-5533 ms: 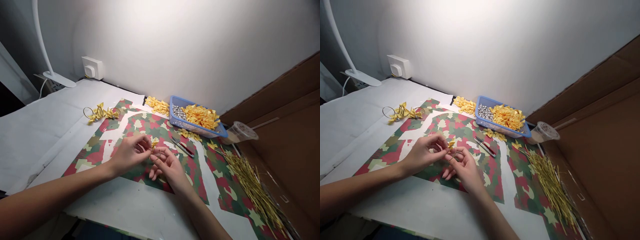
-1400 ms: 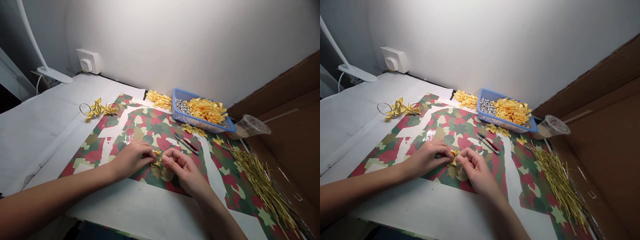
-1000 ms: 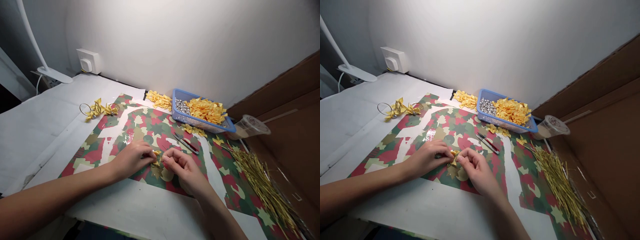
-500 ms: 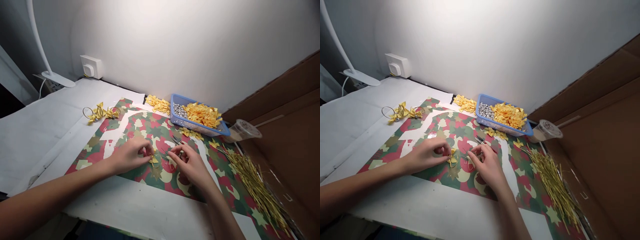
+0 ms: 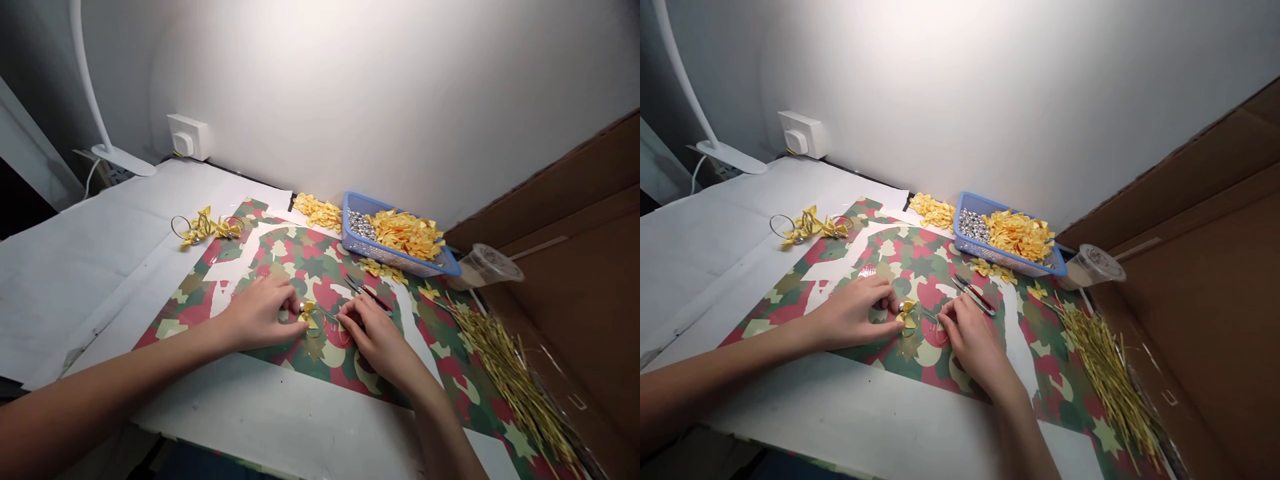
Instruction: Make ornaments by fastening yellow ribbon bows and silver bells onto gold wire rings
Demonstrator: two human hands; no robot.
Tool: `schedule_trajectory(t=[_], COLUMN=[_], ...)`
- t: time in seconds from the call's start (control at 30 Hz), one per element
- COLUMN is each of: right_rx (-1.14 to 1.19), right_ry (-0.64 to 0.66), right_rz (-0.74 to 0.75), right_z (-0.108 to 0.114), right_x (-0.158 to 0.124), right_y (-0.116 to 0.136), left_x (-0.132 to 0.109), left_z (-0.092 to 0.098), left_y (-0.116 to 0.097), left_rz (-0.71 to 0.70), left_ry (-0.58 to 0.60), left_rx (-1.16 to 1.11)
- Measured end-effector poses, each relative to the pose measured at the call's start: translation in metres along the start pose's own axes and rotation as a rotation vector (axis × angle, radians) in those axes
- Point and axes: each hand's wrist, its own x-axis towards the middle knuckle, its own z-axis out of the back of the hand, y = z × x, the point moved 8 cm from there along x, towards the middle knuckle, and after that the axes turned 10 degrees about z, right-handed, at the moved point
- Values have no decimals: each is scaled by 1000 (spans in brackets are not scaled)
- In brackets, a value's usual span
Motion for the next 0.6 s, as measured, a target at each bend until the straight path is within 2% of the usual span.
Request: schedule_trajectory(t=[0.07,0.2,0.27,0.33,0.37,0.43,0.5,0.6], right_rx=[1,65,114,140,132,89,103,360], right_ry=[61,207,238,210,156,-41,-319,-732], right_rz=[1,-117,-159,-149,-127,-71,-46,-46], right_z=[-1,-6,-5,2,10,34,62,92], right_x=[-2,-11,-14,-14,-13,-12,-15,-28], right_y=[2,-6,-9,-10,-10,-9,-9,-16], left_x=[-1,-1,0,1,1,1,1,1], left_z=[-4,-8,-10,-11,-11,-9,-7,-3], left_y=[0,0,0,0,0,2,5,8], left_rz=[7,43,56,60,63,74,92,122], left_ry=[-23,-77,-82,-73,-68,-61,-61,-68], left_rx=[0,-47,-73,-108,-136,-213,-300,-414])
